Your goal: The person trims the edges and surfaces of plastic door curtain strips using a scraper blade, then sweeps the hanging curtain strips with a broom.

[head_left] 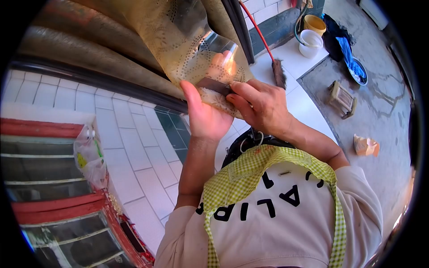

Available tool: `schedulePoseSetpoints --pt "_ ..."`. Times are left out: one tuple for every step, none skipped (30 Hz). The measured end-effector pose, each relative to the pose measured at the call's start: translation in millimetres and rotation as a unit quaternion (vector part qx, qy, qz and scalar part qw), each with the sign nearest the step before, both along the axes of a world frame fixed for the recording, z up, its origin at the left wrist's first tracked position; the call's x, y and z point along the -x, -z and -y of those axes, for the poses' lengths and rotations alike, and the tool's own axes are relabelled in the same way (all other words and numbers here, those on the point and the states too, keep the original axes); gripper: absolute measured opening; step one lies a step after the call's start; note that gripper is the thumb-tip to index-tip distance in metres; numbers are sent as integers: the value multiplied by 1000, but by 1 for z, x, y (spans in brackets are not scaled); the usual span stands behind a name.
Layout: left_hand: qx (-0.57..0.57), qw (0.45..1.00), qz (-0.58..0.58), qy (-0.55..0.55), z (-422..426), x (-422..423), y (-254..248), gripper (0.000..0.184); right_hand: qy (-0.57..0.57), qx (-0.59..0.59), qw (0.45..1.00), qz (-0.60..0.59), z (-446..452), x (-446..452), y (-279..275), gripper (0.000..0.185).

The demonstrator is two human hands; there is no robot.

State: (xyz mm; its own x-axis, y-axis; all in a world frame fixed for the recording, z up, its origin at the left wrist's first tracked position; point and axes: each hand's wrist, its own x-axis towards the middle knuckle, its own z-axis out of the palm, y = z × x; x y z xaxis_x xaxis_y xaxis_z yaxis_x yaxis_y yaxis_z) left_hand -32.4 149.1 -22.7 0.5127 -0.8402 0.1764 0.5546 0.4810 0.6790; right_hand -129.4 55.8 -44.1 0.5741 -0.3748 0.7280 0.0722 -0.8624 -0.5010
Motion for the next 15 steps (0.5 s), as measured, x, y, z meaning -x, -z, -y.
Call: schedulePoseSetpoints --pt "0 1000 8 7 0 0 -1 86 -14 -4 1000 4 2 0 0 14" --pt "-15 1000 27 -5 1 3 -4 88 -8 -16 1000 10 9 -4 -1 14" --pt "-15 999 27 -5 1 4 -4 88 -7 -16 1000 10 7 -3 -2 14" --pt "-7 1000 13 -12 2 5 -4 89 5 -14 1000 17 5 -3 -4 14" --pt "2 1000 1 -19 3 5 -5 90 17 -13 999 26 4 -2 -5 15" --pt "12 1000 11 8 1 2 -4 91 9 0 1000 7 -1 3 -4 15" --pt "13 1000 12 9 0 4 -4 91 9 1 1000 9 -2 4 -1 15" --pt "9 1000 20 8 0 6 -4 91 -7 -10 1000 13 -3 4 1 15" --pt "4 1000 27 7 0 7 -4 92 -23 -21 999 16 -3 5 3 15" --pt "-1 999 36 5 0 7 -3 92 -24 -28 999 20 1 4 2 15" --pt "-1 999 37 5 1 8 -4 92 -24 -47 998 28 8 1 2 13" --pt "-10 999 39 -4 1 8 -4 94 -7 -43 998 34 10 0 -1 13" --pt "-18 999 41 -13 2 9 -5 97 11 -38 998 41 11 0 -3 13" --pt "-14 999 35 -10 1 8 -5 97 5 -29 1000 13 4 4 -2 12" --pt "-13 999 39 -9 0 6 -4 97 -27 -35 999 3 -4 9 3 13"
